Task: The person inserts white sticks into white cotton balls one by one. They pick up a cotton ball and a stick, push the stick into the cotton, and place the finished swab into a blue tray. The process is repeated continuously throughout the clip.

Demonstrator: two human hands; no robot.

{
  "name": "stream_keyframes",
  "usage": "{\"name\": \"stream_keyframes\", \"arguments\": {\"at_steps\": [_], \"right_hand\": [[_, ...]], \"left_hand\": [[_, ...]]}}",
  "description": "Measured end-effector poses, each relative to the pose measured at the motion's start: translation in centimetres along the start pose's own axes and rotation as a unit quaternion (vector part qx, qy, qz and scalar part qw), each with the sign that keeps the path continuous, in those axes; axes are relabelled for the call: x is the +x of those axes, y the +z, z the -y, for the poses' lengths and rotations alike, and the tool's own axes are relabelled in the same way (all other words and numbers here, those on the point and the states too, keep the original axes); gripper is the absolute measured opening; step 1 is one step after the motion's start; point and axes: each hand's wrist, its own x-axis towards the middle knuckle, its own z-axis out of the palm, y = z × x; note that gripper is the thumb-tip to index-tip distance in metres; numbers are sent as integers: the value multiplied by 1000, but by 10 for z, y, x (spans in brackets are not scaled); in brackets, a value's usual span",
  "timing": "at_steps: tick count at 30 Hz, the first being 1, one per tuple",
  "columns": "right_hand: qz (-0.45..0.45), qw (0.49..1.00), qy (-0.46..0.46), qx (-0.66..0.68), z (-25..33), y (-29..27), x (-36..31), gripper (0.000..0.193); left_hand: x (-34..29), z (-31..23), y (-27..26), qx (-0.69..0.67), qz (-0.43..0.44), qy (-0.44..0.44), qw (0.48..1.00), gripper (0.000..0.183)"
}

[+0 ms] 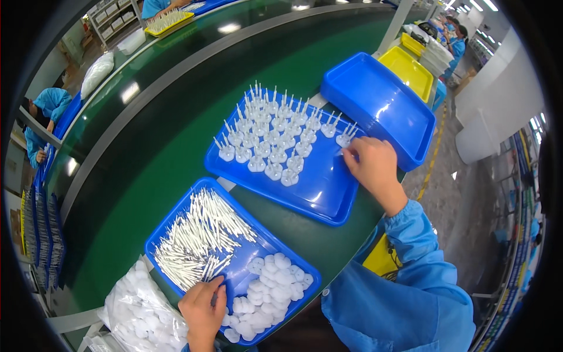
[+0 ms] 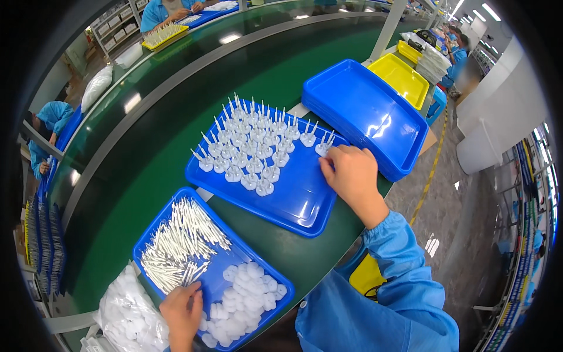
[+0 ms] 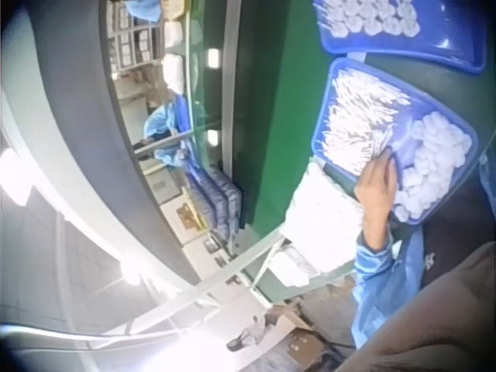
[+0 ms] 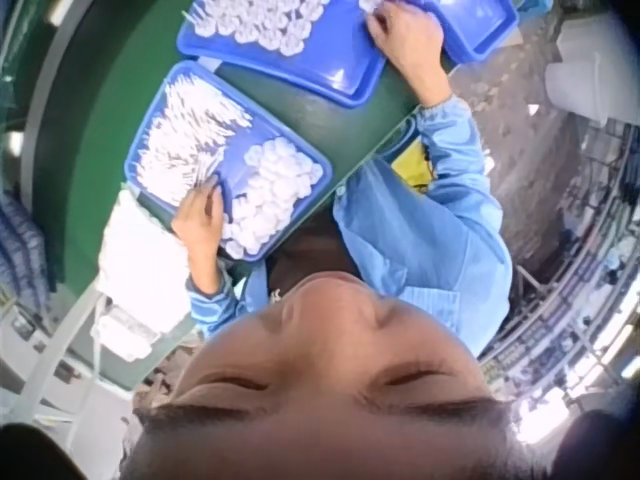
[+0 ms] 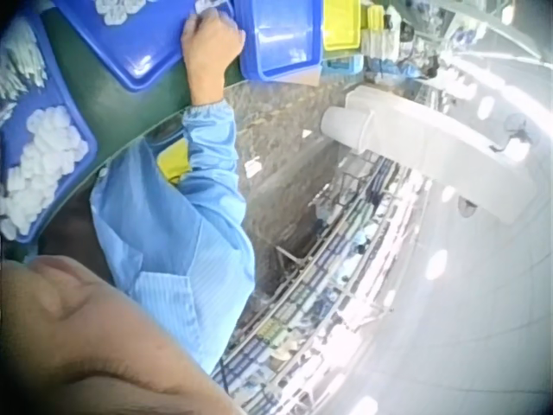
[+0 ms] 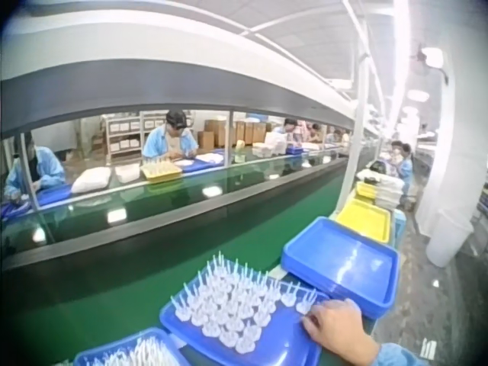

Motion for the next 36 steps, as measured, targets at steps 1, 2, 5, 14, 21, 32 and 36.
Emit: {"name": "stream_keyframes", "arguments": {"at_steps": [1, 2, 5, 14, 21, 32, 36], "right_hand": [[-5, 1000, -12, 3, 2, 3, 2, 14], [-1, 1000, -13, -3, 0, 3, 2, 13], [-3, 1000, -16, -9, 0, 6, 7, 13], [13, 999, -28, 24, -6, 6, 3, 13], [-5, 931, -192, 311, 87, -108, -1, 12], [-196, 868, -306, 337, 178, -163, -36, 14], [-28, 817, -482, 315, 221, -44, -53, 13]], "left_hand": [[1, -1, 0, 0, 1, -5, 1000, 21], [0, -3, 0, -2, 3, -5, 1000, 20], [1, -2, -3, 1, 0, 8, 1000, 20], [3, -7, -8, -6, 24, 2, 1000, 18], [18, -16, -12, 20, 23, -18, 999, 17], [28, -26, -14, 26, 63, -32, 997, 20], [15, -27, -32, 58, 170, -5, 984, 27]]}}
